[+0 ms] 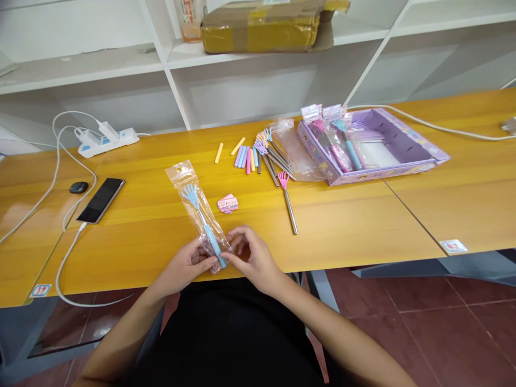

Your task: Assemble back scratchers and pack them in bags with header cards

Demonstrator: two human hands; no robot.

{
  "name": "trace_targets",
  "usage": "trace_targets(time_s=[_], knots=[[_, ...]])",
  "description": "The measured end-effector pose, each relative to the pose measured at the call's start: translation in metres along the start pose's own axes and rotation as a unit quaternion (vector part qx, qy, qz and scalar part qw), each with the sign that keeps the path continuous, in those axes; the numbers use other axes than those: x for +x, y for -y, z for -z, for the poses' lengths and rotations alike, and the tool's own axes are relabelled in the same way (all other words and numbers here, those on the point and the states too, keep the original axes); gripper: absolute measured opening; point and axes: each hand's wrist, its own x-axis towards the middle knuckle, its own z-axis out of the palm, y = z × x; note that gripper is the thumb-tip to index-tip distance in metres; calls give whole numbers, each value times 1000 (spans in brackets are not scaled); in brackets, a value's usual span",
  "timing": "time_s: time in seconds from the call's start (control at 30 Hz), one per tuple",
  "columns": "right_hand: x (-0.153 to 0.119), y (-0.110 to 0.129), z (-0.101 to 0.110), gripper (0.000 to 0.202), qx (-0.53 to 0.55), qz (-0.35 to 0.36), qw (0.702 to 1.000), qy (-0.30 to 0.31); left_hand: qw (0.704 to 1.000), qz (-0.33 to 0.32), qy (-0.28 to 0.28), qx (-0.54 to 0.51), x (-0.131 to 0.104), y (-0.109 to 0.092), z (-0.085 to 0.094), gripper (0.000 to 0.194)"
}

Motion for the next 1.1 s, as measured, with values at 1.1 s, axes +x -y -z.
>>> trace_targets(time_s=[1.1], knots=[[-26, 31, 5, 7, -29, -231, 888, 397, 979, -115, -167, 37, 5, -1, 6, 38]])
